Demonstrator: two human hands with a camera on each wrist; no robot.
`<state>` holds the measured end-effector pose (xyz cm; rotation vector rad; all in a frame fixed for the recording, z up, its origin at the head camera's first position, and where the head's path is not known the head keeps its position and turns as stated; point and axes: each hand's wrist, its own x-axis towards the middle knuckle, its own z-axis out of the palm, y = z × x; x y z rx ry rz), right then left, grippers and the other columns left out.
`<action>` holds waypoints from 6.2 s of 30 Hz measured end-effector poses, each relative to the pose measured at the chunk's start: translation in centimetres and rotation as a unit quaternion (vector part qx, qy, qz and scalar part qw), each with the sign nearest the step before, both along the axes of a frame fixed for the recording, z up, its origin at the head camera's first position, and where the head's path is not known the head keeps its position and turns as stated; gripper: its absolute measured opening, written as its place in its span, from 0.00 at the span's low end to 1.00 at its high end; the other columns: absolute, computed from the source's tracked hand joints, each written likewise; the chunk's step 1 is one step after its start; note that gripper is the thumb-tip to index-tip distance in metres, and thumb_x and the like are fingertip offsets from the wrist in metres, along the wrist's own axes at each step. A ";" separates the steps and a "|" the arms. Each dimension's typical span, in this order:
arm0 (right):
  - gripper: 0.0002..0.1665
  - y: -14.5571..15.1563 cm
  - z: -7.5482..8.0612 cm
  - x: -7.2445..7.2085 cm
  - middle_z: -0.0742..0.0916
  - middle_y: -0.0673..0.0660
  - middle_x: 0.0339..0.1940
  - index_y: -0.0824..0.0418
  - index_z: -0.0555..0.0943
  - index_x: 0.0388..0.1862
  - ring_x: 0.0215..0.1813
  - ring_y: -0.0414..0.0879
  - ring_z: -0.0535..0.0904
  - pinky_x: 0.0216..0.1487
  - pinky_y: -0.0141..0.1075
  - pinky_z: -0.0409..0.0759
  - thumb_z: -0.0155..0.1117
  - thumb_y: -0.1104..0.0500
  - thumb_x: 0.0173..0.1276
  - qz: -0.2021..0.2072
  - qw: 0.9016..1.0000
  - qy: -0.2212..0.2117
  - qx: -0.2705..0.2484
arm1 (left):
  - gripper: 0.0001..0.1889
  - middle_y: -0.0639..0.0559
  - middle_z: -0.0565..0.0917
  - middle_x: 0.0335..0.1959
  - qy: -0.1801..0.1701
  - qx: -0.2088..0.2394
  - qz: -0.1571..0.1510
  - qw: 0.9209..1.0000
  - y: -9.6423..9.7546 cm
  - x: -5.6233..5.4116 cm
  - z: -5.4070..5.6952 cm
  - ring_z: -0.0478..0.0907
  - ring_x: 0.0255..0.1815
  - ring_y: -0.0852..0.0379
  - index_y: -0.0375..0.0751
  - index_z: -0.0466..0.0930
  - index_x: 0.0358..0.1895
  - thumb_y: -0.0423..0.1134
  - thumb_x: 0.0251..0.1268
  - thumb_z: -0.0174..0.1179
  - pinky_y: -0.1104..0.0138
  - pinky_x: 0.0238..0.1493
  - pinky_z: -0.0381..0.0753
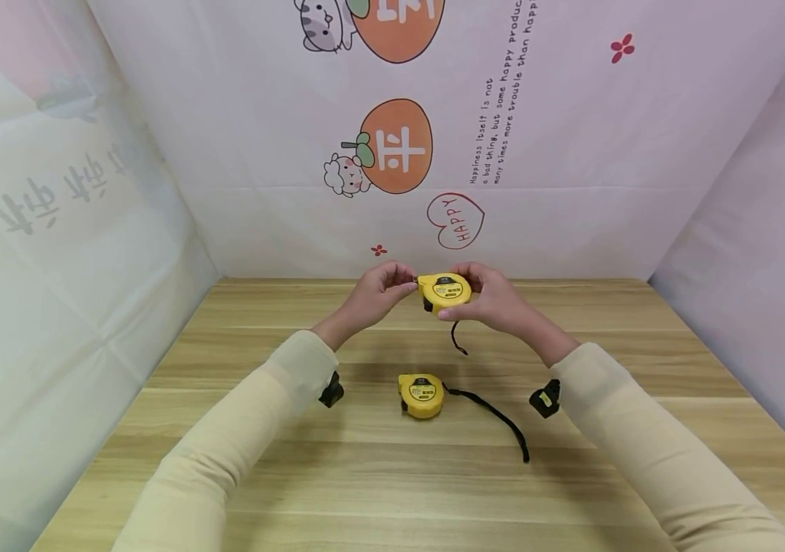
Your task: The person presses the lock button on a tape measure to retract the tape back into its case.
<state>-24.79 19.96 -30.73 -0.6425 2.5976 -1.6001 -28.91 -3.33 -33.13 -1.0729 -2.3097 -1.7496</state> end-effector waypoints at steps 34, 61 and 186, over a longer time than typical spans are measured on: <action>0.40 -0.1 -0.2 -0.1 0.79 0.62 0.51 0.69 0.70 0.58 0.48 0.53 0.76 0.46 0.35 0.78 0.81 0.60 0.51 0.003 1.000 0.013 0.003 | 0.11 0.44 0.80 0.44 -0.023 -0.015 -0.021 0.999 -0.1 0.1 0.0 0.78 0.44 0.52 0.31 0.76 0.52 0.33 0.73 0.55 0.55 0.51 0.77; 0.43 -0.1 -0.8 -0.6 0.78 0.61 0.55 0.68 0.69 0.61 0.52 0.52 0.76 0.51 0.37 0.77 0.81 0.56 0.52 -0.019 1.000 0.013 0.001 | 0.29 0.51 0.77 0.53 -0.028 -0.026 0.004 0.999 0.2 0.3 -0.3 0.73 0.58 0.52 0.40 0.74 0.59 0.41 0.54 0.74 0.62 0.62 0.69; 0.43 -1.6 -10.8 -3.2 0.80 0.56 0.49 0.63 0.72 0.59 0.50 0.50 0.75 0.51 0.42 0.76 0.83 0.52 0.47 -0.015 0.994 -0.066 0.089 | 0.27 0.51 0.78 0.49 -0.110 -0.155 0.014 0.982 -0.8 -2.0 -9.0 0.74 0.53 0.54 0.39 0.76 0.54 0.40 0.51 0.76 0.60 0.59 0.72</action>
